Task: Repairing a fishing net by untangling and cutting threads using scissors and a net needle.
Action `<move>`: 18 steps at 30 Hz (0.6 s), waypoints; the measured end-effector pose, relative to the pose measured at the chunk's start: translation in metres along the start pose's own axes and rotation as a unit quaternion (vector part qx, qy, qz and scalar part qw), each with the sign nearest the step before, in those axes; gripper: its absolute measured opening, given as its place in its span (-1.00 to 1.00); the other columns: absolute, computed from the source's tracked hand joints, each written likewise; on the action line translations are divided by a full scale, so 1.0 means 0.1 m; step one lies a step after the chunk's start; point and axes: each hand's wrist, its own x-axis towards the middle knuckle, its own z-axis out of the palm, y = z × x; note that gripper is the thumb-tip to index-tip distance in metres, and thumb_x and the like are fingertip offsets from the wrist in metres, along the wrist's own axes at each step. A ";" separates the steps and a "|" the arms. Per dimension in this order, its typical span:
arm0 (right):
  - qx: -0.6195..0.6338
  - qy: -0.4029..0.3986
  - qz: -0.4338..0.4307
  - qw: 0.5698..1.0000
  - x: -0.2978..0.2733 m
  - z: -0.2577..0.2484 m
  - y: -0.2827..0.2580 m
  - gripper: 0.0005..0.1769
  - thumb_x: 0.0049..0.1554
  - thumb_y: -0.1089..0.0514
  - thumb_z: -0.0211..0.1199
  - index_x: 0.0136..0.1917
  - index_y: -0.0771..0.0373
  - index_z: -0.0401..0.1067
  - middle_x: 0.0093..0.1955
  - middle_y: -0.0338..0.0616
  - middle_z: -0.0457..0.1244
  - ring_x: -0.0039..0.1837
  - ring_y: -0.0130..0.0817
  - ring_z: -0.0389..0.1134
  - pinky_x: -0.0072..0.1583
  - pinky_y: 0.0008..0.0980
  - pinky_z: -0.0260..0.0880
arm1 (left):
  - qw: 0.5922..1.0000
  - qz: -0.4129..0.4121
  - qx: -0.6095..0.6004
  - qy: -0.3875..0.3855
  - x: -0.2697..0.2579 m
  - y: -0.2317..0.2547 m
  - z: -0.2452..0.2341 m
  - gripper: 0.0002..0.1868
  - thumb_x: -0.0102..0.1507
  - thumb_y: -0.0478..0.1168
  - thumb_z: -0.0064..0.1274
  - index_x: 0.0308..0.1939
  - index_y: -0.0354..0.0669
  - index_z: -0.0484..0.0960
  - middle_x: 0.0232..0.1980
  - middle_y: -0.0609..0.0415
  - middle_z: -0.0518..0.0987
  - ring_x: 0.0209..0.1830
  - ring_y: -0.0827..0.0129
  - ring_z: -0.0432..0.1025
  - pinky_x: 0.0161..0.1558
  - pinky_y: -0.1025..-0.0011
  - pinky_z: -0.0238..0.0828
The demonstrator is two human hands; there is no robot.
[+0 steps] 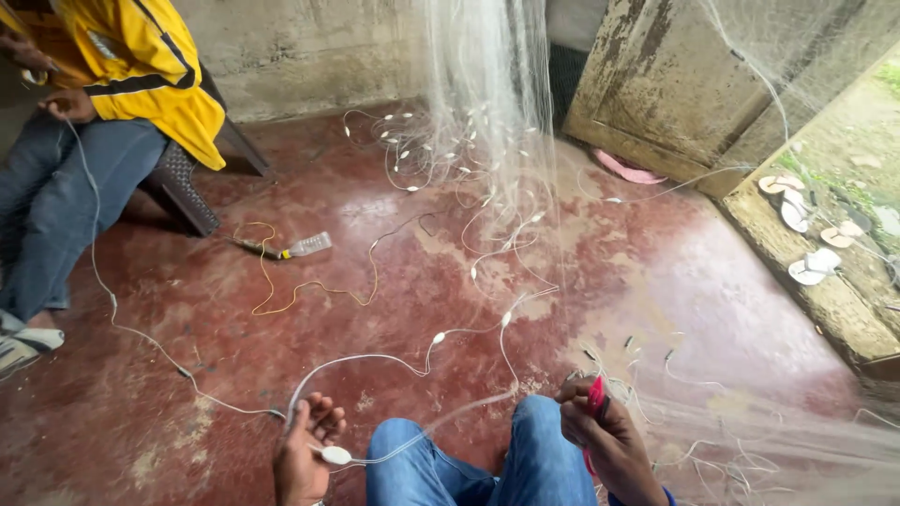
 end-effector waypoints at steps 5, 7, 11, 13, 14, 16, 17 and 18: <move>-0.019 -0.005 0.000 1.000 -0.04 0.03 -0.06 -0.79 0.06 0.22 0.11 -0.09 0.44 0.32 -0.48 -0.25 -0.05 -0.44 -0.51 -0.10 -0.36 -0.53 -0.14 | 0.972 0.044 0.222 0.064 -0.11 0.07 0.68 -0.54 0.19 -0.06 -0.17 0.09 -0.26 0.35 -0.01 -0.09 0.40 -0.07 0.24 0.32 -0.09 0.41 0.22; -0.017 -0.017 -0.009 1.000 -0.06 0.02 -0.07 -0.79 0.07 0.21 0.10 -0.09 0.44 0.32 -0.48 -0.26 -0.06 -0.44 -0.51 -0.10 -0.36 -0.53 -0.15 | 0.926 0.086 0.349 0.111 -0.24 0.07 1.05 -0.36 0.11 -0.01 -0.13 0.18 -0.30 0.25 0.18 -0.15 0.31 0.15 0.25 0.24 0.11 0.40 0.14; -0.014 -0.029 -0.028 0.999 -0.12 0.06 -0.13 -0.77 0.07 0.21 0.11 -0.08 0.46 0.32 -0.42 -0.23 -0.01 -0.42 -0.49 -0.06 -0.34 -0.51 -0.13 | 0.904 0.279 0.280 -0.161 -0.84 0.07 2.00 -0.65 0.19 -0.03 -0.19 -0.11 -0.19 0.46 -0.04 0.01 0.45 -0.07 0.34 0.38 -0.03 0.38 0.31; -0.018 -0.032 -0.030 0.999 -0.16 0.12 -0.21 -0.75 0.07 0.19 0.11 -0.09 0.47 0.32 -0.45 -0.26 -0.05 -0.41 -0.47 -0.06 -0.33 -0.49 -0.12 | 0.887 0.256 0.208 -0.323 -1.12 0.04 2.46 -0.60 0.27 0.01 -0.31 -0.29 -0.16 0.56 -0.12 0.05 0.48 -0.06 0.35 0.37 0.04 0.33 0.28; -0.031 -0.039 -0.042 0.998 -0.18 0.15 -0.26 -0.76 0.07 0.18 0.11 -0.10 0.45 0.31 -0.42 -0.22 -0.04 -0.41 -0.47 -0.05 -0.33 -0.50 -0.11 | 0.918 0.041 0.081 -0.387 -1.17 -0.03 2.62 -0.59 0.25 0.02 -0.26 -0.16 -0.25 0.49 -0.17 -0.03 0.51 -0.17 0.30 0.42 -0.13 0.39 0.34; -0.040 -0.036 -0.060 0.997 -0.27 0.21 -0.29 -0.77 0.07 0.17 0.12 -0.11 0.43 0.30 -0.40 -0.19 -0.02 -0.40 -0.48 -0.05 -0.33 -0.51 -0.10 | 0.883 -0.181 -0.045 -0.430 -1.19 -0.13 2.87 -0.52 0.24 0.04 -0.21 -0.03 -0.34 0.42 -0.21 -0.11 0.54 -0.29 0.25 0.46 -0.30 0.46 0.40; -0.050 -0.014 -0.076 0.996 -0.33 0.22 -0.27 -0.77 0.04 0.17 0.16 -0.15 0.43 0.35 -0.29 -0.09 0.06 -0.36 -0.41 0.04 -0.33 -0.50 0.00 | 0.824 -0.276 -0.137 -0.476 -1.16 -0.16 2.97 -0.46 0.27 0.13 -0.26 -0.03 -0.32 0.45 -0.26 -0.05 0.52 -0.34 0.26 0.43 -0.35 0.45 0.35; -0.059 0.008 -0.091 0.994 -0.38 0.23 -0.26 -0.77 0.00 0.17 0.20 -0.20 0.43 0.39 -0.19 0.01 0.15 -0.32 -0.35 0.13 -0.33 -0.50 0.10 | 0.745 -0.365 -0.226 -0.511 -1.13 -0.21 3.07 -0.38 0.29 0.22 -0.32 -0.04 -0.30 0.47 -0.30 0.00 0.49 -0.39 0.27 0.39 -0.40 0.45 0.30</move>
